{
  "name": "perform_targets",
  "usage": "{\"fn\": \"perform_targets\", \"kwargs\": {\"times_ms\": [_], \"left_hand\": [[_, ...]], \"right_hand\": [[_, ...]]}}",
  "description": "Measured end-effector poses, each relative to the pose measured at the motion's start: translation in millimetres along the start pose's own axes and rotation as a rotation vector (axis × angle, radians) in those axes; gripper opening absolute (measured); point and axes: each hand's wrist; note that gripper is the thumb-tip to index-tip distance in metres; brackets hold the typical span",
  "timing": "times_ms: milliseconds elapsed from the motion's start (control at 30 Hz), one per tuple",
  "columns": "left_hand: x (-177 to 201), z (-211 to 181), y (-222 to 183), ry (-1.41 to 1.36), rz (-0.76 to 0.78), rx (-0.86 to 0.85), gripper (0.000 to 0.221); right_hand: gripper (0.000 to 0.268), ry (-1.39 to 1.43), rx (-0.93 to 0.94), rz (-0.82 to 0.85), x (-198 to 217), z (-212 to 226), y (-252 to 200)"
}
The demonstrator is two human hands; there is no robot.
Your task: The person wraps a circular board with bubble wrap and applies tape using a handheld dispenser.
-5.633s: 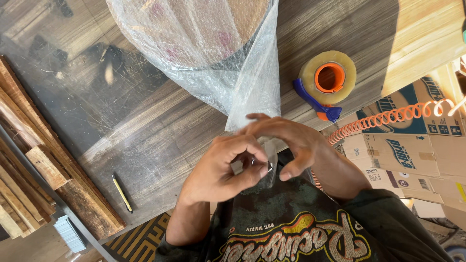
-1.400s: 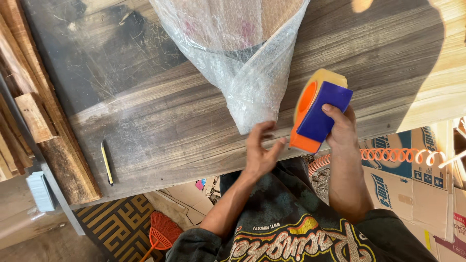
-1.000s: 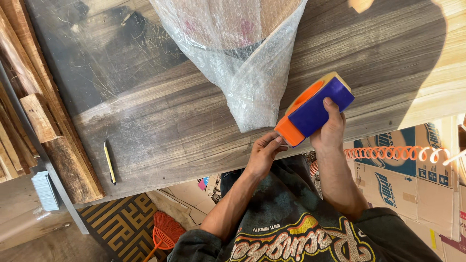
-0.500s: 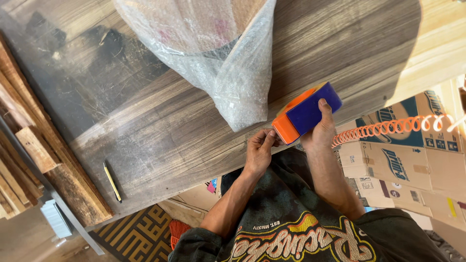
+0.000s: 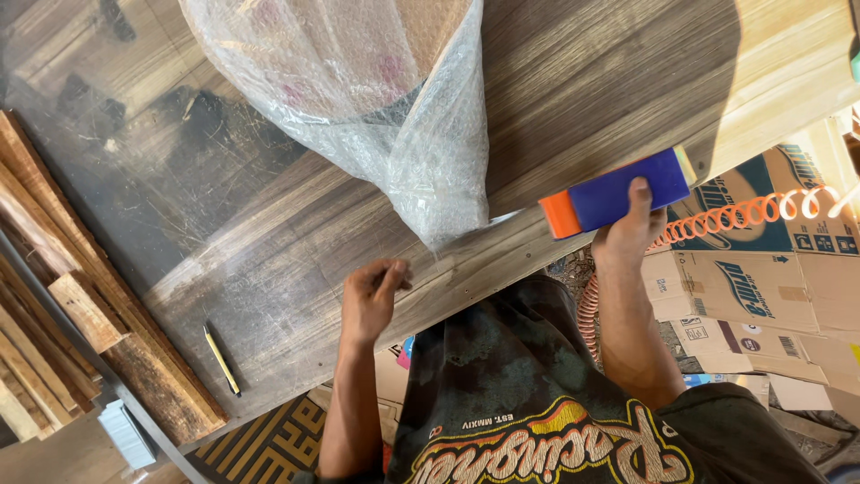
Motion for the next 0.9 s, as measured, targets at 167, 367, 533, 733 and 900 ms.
{"fn": "perform_targets", "kwargs": {"times_ms": [167, 367, 533, 733, 900], "left_hand": [[18.3, 13.9, 41.9, 0.167, -0.171, -0.06, 0.026], [12.2, 71.9, 73.1, 0.384, -0.324, -0.163, 0.024], [-22.9, 174.7, 130.9, 0.579, -0.578, -0.405, 0.011], [-54.2, 126.5, 112.3, 0.76, -0.604, -0.251, 0.068], [-46.4, 133.5, 113.6, 0.543, -0.558, -0.2, 0.022]], "right_hand": [[0.049, -0.009, 0.295, -0.045, -5.6, -41.2, -21.2], [0.051, -0.029, 0.41, 0.019, 8.0, -72.7, -23.7], [0.044, -0.127, 0.446, 0.13, 22.1, -96.9, -8.5], [0.038, -0.198, 0.455, 0.196, 11.4, -109.3, -14.1], [0.036, -0.209, 0.478, 0.23, -0.9, -97.2, -22.6]]}}
Point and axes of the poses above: each hand's wrist, its own y-axis towards the middle knuckle, its own x-axis out of the back of the hand, z = x × y, and after that the axes turned 1 degree about z, right-handed
